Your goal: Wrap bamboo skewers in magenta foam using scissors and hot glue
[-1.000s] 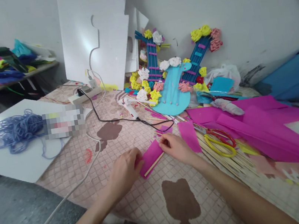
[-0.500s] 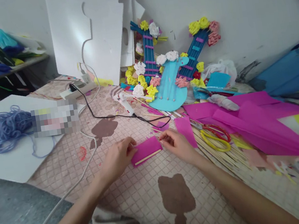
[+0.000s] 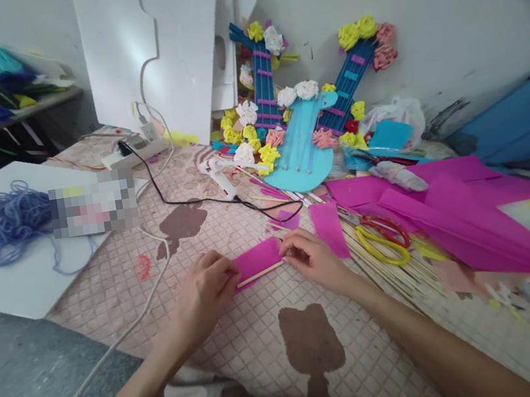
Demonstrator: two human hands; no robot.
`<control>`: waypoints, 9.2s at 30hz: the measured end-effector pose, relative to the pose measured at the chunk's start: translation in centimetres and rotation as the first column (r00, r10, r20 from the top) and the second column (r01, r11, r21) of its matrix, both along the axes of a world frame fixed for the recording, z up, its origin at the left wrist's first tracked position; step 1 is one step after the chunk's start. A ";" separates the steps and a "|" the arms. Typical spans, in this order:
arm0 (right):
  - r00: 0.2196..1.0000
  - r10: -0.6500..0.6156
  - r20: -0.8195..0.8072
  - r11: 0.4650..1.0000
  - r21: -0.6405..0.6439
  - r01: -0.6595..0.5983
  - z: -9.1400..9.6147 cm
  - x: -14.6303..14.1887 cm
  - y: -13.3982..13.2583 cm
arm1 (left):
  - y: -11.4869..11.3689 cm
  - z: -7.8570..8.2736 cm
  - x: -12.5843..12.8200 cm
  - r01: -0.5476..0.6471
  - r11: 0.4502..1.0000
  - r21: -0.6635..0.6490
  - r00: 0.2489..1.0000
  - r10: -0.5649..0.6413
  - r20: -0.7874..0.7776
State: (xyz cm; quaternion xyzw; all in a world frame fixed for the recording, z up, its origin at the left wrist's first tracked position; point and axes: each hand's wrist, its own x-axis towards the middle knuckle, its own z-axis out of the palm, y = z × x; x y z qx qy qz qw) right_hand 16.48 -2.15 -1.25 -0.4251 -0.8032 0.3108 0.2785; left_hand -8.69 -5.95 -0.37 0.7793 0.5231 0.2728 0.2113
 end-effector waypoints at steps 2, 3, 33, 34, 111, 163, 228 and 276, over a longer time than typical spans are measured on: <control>1.000 -0.012 -0.001 1.000 0.003 0.012 0.0 0.0 0.0 | -0.6 -0.2 0.0 0.007 1.000 -0.026 1.000 -0.007 -0.020; 1.000 -0.016 0.002 1.000 0.002 0.016 0.0 0.0 0.0 | -0.8 -0.3 0.0 0.003 1.000 -0.030 1.000 -0.003 -0.025; 0.982 0.099 0.159 0.987 0.111 -0.117 -0.5 -0.5 0.4 | -2.6 -2.4 1.2 -0.111 0.988 0.111 0.982 0.127 -0.141; 0.982 0.099 0.161 0.986 0.116 -0.118 -0.5 -0.5 0.4 | -2.6 -2.3 1.2 -0.110 0.988 0.111 0.982 0.125 -0.142; 0.944 0.117 0.309 0.838 0.479 -0.260 -2.0 -1.0 -0.3 | -1.8 -1.4 2.3 -0.069 0.983 0.170 0.963 0.110 -0.247; 0.929 0.101 0.356 0.840 0.470 -0.272 -1.7 -1.4 -0.4 | -1.7 -1.4 2.1 -0.084 0.984 0.154 0.956 0.123 -0.266; 0.915 0.065 0.398 0.828 0.490 -0.272 -1.7 -1.3 -2.2 | -1.4 -1.5 2.8 -0.069 0.973 0.220 0.967 0.119 -0.227; 0.867 0.031 0.498 0.888 0.385 -0.253 -1.7 -1.9 -2.0 | -4.1 -2.1 3.2 0.030 0.941 0.337 0.959 0.068 -0.274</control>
